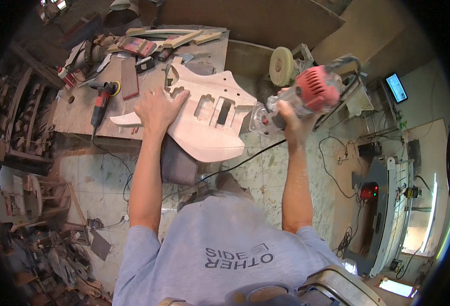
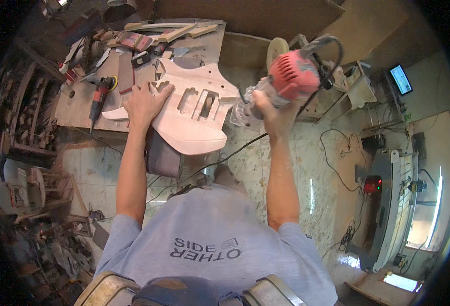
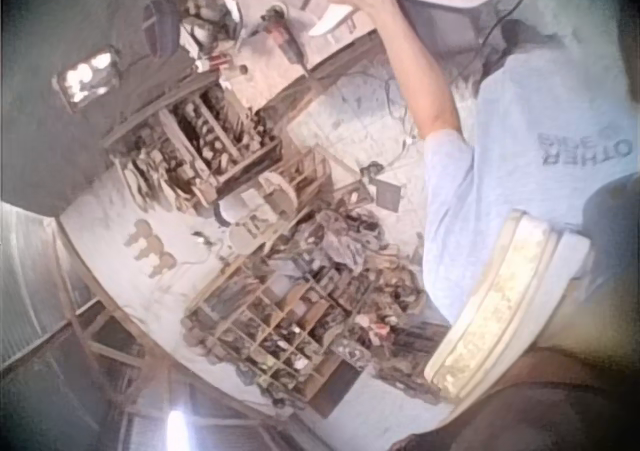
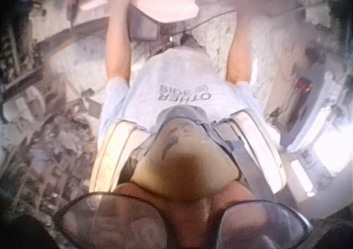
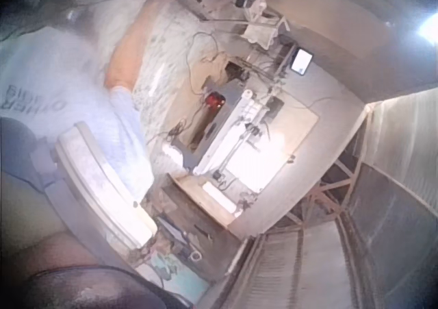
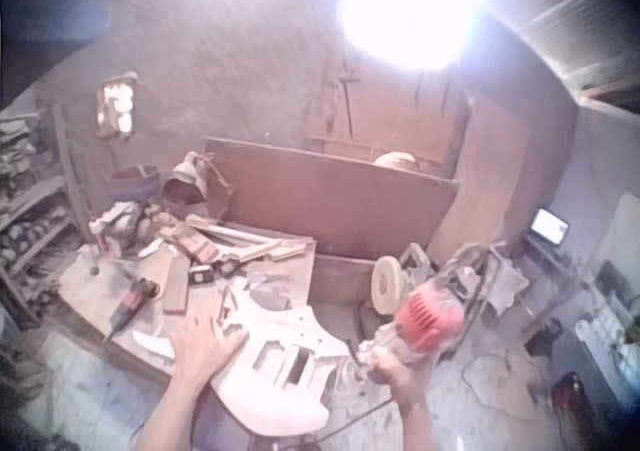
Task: The person uses a handheld router to carve the edges of a wooden guitar body on a workbench.
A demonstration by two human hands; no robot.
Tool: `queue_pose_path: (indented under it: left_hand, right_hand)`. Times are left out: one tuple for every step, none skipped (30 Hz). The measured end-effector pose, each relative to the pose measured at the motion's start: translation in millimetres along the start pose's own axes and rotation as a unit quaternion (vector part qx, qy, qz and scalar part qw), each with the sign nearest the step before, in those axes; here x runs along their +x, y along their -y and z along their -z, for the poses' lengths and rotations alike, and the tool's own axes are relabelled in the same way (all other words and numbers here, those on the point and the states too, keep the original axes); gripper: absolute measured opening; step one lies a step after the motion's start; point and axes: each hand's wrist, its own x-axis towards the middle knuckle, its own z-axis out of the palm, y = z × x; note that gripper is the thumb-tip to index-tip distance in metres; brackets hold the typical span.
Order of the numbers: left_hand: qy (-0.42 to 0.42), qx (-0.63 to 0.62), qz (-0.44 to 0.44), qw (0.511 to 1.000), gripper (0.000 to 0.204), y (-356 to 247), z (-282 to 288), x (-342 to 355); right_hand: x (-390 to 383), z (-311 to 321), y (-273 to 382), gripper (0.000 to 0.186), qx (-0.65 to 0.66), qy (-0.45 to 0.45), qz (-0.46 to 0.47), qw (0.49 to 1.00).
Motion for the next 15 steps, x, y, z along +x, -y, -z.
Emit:
queue_pose_path:
  left_hand:
    - [0.009, 0.007, -0.009, 1.0, 0.094, 4, 2, -3]
    - [0.018, 0.001, -0.028, 0.999, 0.096, 8, 5, -4]
    - [0.027, -0.006, -0.047, 0.998, 0.098, 17, 9, -7]
    - [0.036, -0.012, -0.066, 0.997, 0.1, 24, 12, -11]
    - [0.052, -0.006, -0.043, 0.998, 0.101, 27, 16, -14]
    - [0.067, 0.0, -0.02, 0.998, 0.102, 31, 20, -18]
    - [0.082, 0.007, 0.004, 0.997, 0.103, 32, 23, -22]
    - [0.071, 0.003, 0.012, 0.997, 0.103, 32, 24, -27]
    - [0.06, -0.001, 0.021, 0.998, 0.103, 32, 23, -32]
    - [0.048, -0.004, 0.031, 0.998, 0.103, 31, 22, -35]
    - [0.048, -0.008, 0.033, 0.998, 0.101, 31, 23, -36]
    - [0.048, -0.012, 0.035, 0.998, 0.1, 31, 23, -36]
    - [0.048, -0.016, 0.037, 0.998, 0.099, 32, 24, -37]
    - [0.035, -0.026, 0.016, 0.999, 0.096, 36, 24, -37]
    - [0.023, -0.037, -0.006, 0.999, 0.093, 42, 23, -39]
  right_hand:
    - [-2, 5, 10, 0.052, -0.018, 0.011, -0.018, 1.0]
    - [-5, 11, 15, 0.056, -0.01, 0.007, -0.019, 1.0]
    - [-8, 15, 19, 0.059, -0.001, 0.003, -0.019, 1.0]
    - [-13, 19, 23, 0.063, 0.007, 0.0, -0.019, 1.0]
    - [-16, 22, 27, 0.064, -0.011, 0.009, -0.027, 1.0]
    - [-20, 21, 32, 0.06, -0.009, 0.006, -0.026, 1.0]
    - [-25, 16, 35, 0.057, -0.007, 0.004, -0.025, 1.0]
    - [-27, 13, 38, 0.053, -0.006, 0.003, -0.022, 1.0]
    - [-27, 13, 36, 0.053, -0.025, 0.001, -0.014, 1.0]
    - [-27, 13, 30, 0.054, -0.044, -0.001, -0.006, 0.999]
    - [-27, 13, 25, 0.054, -0.059, -0.001, 0.002, 0.998]
    - [-28, 13, 21, 0.054, -0.07, -0.002, 0.007, 0.997]
    - [-28, 15, 18, 0.054, -0.081, -0.002, 0.013, 0.997]
    - [-26, 15, 16, 0.054, -0.091, -0.002, 0.018, 0.996]
    - [-25, 15, 17, 0.054, -0.08, -0.007, 0.01, 0.997]
